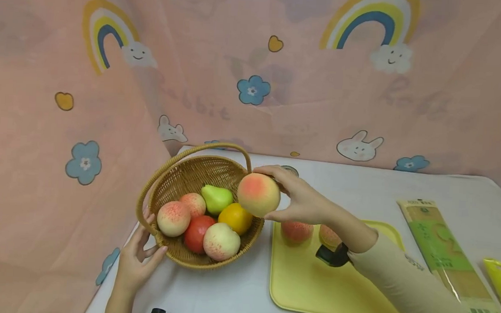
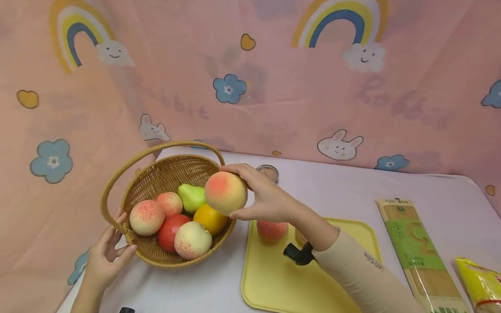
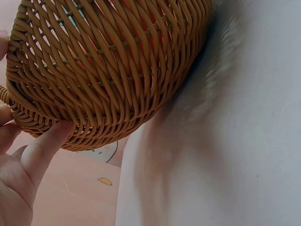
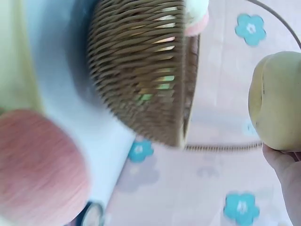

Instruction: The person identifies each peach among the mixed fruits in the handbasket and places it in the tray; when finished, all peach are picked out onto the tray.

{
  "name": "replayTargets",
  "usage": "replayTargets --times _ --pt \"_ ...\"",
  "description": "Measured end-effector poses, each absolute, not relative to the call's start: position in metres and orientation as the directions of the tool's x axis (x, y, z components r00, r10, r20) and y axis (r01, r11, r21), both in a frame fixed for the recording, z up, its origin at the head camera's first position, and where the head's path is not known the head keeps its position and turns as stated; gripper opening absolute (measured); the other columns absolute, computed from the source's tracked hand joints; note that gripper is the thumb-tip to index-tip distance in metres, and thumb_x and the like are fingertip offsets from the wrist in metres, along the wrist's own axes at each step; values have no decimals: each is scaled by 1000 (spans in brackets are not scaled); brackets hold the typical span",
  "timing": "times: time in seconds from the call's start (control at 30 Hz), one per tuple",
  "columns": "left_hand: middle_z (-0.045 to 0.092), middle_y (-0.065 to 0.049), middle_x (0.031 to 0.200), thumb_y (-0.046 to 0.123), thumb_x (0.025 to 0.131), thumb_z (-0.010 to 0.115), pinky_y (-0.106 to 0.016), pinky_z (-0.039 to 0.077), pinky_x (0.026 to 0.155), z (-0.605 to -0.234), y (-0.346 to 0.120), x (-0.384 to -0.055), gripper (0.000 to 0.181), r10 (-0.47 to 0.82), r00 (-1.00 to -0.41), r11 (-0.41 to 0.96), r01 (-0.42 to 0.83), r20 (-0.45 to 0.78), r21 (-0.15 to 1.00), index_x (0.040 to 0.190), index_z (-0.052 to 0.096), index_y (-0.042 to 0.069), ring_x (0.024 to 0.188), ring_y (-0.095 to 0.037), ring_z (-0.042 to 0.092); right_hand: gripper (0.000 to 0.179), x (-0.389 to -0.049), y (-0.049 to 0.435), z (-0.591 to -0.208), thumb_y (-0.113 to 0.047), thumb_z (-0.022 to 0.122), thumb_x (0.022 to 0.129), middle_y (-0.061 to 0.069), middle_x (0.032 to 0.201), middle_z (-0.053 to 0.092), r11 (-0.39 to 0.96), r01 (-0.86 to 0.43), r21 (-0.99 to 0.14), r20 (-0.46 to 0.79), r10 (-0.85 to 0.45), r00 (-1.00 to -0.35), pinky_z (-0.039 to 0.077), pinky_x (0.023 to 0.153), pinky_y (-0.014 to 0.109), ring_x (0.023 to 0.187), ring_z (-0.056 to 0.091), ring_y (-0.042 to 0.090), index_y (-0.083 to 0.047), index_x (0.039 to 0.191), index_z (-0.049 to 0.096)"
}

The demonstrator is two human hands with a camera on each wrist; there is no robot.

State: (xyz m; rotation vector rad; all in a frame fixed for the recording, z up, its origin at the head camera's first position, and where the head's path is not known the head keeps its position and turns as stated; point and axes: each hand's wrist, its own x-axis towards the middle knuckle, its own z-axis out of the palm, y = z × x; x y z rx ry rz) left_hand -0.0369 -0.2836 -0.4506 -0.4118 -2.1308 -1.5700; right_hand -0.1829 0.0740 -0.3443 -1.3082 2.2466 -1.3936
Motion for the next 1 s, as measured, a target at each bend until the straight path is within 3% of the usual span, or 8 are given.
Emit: replayTargets --times 0.13,0.33,0.73,1.0 --pt "15 -32 152 -25 72 59 -18 52 80 -450 -284 -38 74 -39 -853 295 487 520 822 140 32 -13 136 -6 35 84 -176 109 -356 -11 82 73 4 144 38 169 -559 -812 300 -700 -648 46 102 29 124 46 15 -14 144 36" --pt "15 -31 152 -23 73 60 -17 52 79 -450 -285 -36 74 -61 -877 321 435 476 841 141 32 -11 135 -2 34 88 -163 158 -377 -2 83 68 6 139 39 219 -558 -800 338 -605 -721 41 98 10 120 45 1 -11 142 37" --pt "14 -31 153 -26 72 59 -16 51 81 -449 -284 -35 76 -47 -863 297 470 504 831 141 32 -11 137 -6 34 91 -143 248 -414 23 73 63 -4 137 42 268 -535 -801 395 -436 -809 40 95 5 120 45 -2 6 142 30" --pt "15 -30 153 -28 71 58 -15 52 80 -452 -284 -34 78 -60 -858 255 481 510 839 142 33 -9 138 -11 34 81 -137 290 -437 5 78 71 -20 130 40 467 -394 -791 238 -359 -903 33 90 -3 115 40 -17 3 139 33"
